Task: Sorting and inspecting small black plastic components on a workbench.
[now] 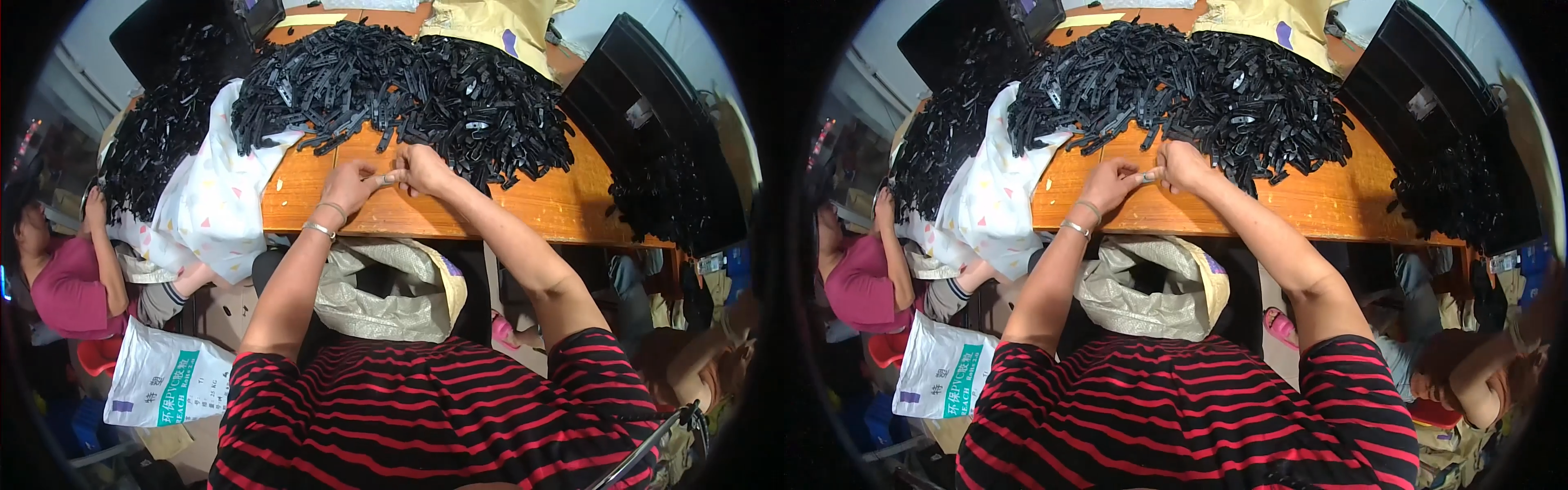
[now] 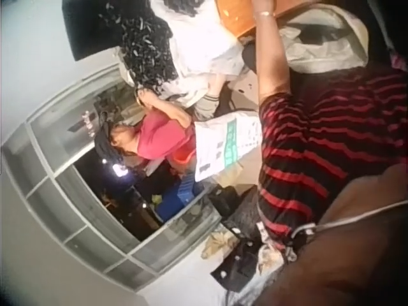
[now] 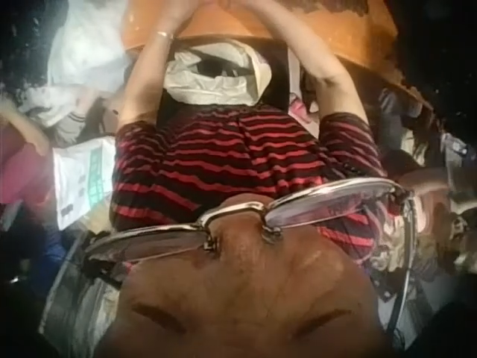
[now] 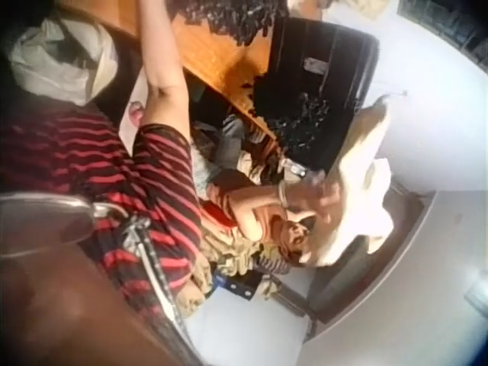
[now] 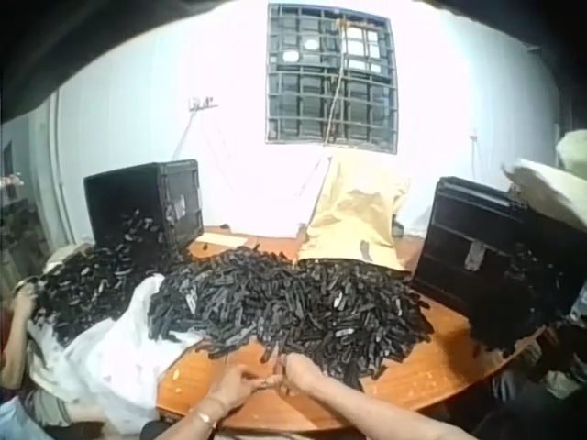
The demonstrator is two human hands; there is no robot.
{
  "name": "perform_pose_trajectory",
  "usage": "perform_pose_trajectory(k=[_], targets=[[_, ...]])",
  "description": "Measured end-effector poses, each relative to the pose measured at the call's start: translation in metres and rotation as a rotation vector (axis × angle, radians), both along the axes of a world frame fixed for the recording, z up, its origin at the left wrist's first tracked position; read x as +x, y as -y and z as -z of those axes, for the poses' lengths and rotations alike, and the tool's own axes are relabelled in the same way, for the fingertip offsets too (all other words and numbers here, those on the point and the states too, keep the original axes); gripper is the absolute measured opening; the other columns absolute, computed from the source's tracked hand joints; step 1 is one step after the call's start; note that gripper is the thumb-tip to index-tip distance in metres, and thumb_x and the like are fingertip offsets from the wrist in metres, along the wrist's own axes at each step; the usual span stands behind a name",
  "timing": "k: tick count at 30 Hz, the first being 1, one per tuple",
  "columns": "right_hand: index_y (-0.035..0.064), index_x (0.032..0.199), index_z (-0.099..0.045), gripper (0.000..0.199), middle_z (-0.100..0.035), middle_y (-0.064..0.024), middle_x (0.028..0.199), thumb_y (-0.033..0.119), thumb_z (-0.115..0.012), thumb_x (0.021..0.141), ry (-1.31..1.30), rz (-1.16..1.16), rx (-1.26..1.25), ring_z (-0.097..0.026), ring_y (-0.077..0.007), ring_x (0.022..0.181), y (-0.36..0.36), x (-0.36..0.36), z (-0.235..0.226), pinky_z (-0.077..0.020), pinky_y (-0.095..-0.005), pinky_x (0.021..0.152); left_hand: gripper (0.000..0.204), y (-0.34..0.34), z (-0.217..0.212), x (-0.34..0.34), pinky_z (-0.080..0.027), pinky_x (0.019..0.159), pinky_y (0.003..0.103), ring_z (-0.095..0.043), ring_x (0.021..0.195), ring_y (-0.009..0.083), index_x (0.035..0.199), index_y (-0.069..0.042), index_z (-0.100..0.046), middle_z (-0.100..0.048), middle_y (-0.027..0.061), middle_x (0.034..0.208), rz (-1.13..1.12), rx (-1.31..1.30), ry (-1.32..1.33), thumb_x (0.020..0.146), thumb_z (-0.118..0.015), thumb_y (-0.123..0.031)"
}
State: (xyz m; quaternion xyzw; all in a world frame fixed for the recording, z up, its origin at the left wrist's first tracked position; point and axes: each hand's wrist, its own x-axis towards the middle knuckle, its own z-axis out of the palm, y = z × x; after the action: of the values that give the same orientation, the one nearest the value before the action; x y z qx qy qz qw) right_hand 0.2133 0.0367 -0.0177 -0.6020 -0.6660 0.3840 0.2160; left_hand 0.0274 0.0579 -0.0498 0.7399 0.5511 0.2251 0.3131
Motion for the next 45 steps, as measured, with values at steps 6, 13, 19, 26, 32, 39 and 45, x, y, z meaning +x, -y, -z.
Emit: perform_pose_trajectory(k=[6, 13, 19, 26, 32, 39, 45], targets=[[0.0021, 0.087, -0.058, 0.027, -0.062, -0.0132, 0.070, 0.021, -0.074, 0.076, 0.146, -0.059, 0.505, -0.062, -0.0349, 0.069, 0.039, 0.003, 0.011, -0.0483, -0.0421, 0.061, 0.028, 0.033, -0.028, 0.001, -0.050, 0.071, 0.033, -0.064, 0.078, 0.0209, 0.098, 0.000, -0.066, -0.066, 0.0150, 0.092, 0.067, -0.202, -0.087, 0.076, -0.074, -0.014], [0.0017, 0.102, -0.054, 0.030, -0.063, -0.0185, 0.079, 0.013, -0.069, 0.079, 0.244, -0.168, 0.608, -0.063, -0.0381, 0.078, 0.064, -0.003, 0.002, -0.0496, -0.0442, 0.064, 0.020, 0.076, -0.029, -0.005, -0.048, 0.069, 0.033, -0.060, 0.077, 0.0277, 0.092, 0.002, -0.062, -0.058, 0.0133, 0.088, 0.102, 0.373, 0.203, 0.074, -0.069, -0.002], [0.0032, 0.094, -0.052, 0.025, -0.062, -0.0177, 0.078, 0.013, -0.070, 0.079, 0.134, -0.160, 0.704, -0.062, -0.0382, 0.075, 0.080, -0.009, -0.008, -0.0489, -0.0437, 0.060, 0.019, 0.090, -0.042, -0.013, -0.048, 0.068, 0.032, -0.061, 0.076, 0.0274, 0.092, 0.002, -0.062, -0.059, 0.0126, 0.084, 0.139, 0.483, 0.201, 0.074, -0.067, -0.001], [0.0028, 0.093, -0.050, 0.027, -0.061, -0.0161, 0.077, 0.013, -0.070, 0.078, 0.113, -0.191, 0.752, -0.062, -0.0377, 0.069, 0.093, -0.011, -0.011, -0.0482, -0.0440, 0.055, 0.021, 0.103, -0.041, -0.019, -0.048, 0.066, 0.030, -0.063, 0.075, 0.0234, 0.095, 0.001, -0.063, -0.062, 0.0120, 0.083, 0.114, 0.339, 0.354, 0.074, -0.069, -0.001], [0.0036, 0.096, -0.053, 0.025, -0.060, -0.0155, 0.076, 0.005, -0.069, 0.077, 0.088, -0.076, 0.727, -0.062, -0.0357, 0.070, 0.102, -0.023, -0.016, -0.0482, -0.0412, 0.057, 0.027, 0.111, -0.035, -0.017, -0.051, 0.071, 0.024, -0.061, 0.080, 0.0128, 0.113, 0.001, -0.055, -0.062, 0.0062, 0.092, 0.100, -0.218, 0.901, 0.088, -0.062, -0.003], [0.0006, 0.093, -0.058, 0.021, -0.063, -0.0098, 0.073, 0.011, -0.071, 0.080, -0.315, 0.041, 0.376, -0.063, -0.0195, 0.060, 0.099, -0.026, -0.010, -0.0488, -0.0320, 0.054, 0.024, 0.110, -0.032, -0.003, -0.047, 0.068, 0.019, -0.054, 0.075, 0.0063, 0.120, -0.001, -0.046, -0.052, 0.0007, 0.090, -0.029, -0.085, 0.949, 0.097, -0.049, -0.007], [-0.0019, 0.090, -0.061, 0.016, -0.060, -0.0026, 0.064, 0.014, -0.060, 0.092, -0.574, -0.123, -0.092, -0.057, -0.0086, 0.054, 0.083, -0.013, -0.004, -0.0459, -0.0244, 0.050, 0.029, 0.105, -0.031, -0.027, -0.039, 0.058, 0.015, -0.048, 0.068, 0.0034, 0.125, -0.006, -0.045, -0.052, 0.0006, 0.089, 0.135, -0.452, 0.881, 0.097, -0.048, -0.014]])
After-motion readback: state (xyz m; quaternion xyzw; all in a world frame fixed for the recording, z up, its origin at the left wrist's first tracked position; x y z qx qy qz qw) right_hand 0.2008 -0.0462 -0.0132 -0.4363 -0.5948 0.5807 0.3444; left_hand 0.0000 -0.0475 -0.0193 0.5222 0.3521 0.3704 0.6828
